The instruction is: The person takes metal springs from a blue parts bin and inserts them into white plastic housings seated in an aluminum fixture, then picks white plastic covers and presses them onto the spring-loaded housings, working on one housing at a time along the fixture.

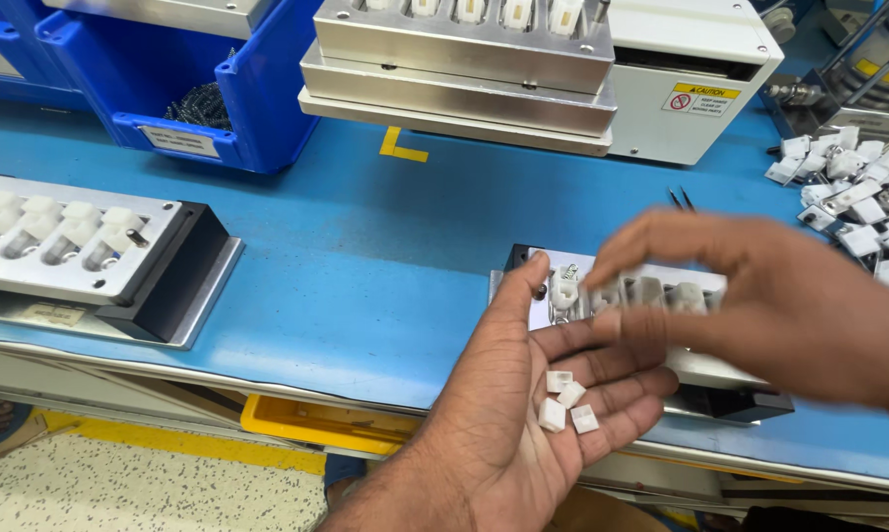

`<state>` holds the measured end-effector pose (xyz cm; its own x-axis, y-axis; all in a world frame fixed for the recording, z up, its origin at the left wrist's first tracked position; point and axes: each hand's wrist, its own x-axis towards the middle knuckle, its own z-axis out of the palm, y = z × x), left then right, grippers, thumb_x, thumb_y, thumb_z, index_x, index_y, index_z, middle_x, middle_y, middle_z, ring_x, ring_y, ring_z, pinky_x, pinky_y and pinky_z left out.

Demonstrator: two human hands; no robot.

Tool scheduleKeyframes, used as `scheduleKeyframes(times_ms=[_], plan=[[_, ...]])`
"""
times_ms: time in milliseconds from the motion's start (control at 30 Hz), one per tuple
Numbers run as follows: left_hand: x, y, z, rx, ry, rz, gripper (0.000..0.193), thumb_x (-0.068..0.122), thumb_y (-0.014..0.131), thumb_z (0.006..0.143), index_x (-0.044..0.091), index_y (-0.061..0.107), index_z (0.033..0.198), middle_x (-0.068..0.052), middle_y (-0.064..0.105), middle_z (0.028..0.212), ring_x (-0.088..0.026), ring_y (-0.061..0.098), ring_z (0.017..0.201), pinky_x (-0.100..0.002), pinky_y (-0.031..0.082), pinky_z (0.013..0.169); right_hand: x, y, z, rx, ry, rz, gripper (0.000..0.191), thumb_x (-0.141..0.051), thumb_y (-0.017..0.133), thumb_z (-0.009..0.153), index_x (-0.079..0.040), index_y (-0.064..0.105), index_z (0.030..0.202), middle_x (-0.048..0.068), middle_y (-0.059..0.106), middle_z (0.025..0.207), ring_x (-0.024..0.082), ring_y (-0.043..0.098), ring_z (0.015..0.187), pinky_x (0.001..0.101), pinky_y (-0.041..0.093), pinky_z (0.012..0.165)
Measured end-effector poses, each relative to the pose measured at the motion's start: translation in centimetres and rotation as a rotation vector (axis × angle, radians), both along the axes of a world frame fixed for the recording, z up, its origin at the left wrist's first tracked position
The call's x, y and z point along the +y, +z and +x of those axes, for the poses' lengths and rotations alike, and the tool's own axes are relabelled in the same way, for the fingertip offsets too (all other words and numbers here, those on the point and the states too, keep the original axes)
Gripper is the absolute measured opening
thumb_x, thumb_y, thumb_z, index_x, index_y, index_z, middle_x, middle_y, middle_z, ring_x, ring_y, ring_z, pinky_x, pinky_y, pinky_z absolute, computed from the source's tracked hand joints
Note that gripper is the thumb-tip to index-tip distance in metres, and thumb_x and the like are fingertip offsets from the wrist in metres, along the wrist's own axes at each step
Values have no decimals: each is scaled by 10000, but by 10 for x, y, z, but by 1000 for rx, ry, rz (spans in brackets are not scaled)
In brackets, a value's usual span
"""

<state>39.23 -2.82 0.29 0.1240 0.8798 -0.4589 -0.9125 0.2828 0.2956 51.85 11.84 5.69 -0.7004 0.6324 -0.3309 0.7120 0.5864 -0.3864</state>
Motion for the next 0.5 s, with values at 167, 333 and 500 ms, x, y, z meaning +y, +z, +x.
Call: scheduleKeyframes(times_ms=[167, 333, 500], plan=[[-3, 0, -1, -18, 17, 78, 797, 753, 392, 968, 56, 637, 1267, -95, 712, 1045, -181, 707, 913, -362, 618, 863, -39, -5, 9, 238, 148, -360, 291, -254, 792, 910, -159, 787, 1184, 4, 616, 1134, 185, 651, 1016, 376, 589, 864], [-2, 5, 1, -43, 26, -5, 791, 728, 418, 967, 23, 671, 1221, -98, 716, 1012, -175, 716, 874, -352, 616, 853, -43, -10, 10, 254, 137, -343, 172, -241, 791, 927, -113, 776, 1041, 24, 613, 1123, 170, 596, 1028, 366, 559, 851], [-4, 14, 0, -67, 35, 9, 799, 711, 440, 961, -17, 641, 1222, -128, 691, 1009, -189, 711, 897, -368, 633, 884, -43, -9, 11, 198, 40, -285, 168, -255, 774, 876, -129, 748, 985, 31, 635, 1137, 163, 678, 938, 346, 607, 850]])
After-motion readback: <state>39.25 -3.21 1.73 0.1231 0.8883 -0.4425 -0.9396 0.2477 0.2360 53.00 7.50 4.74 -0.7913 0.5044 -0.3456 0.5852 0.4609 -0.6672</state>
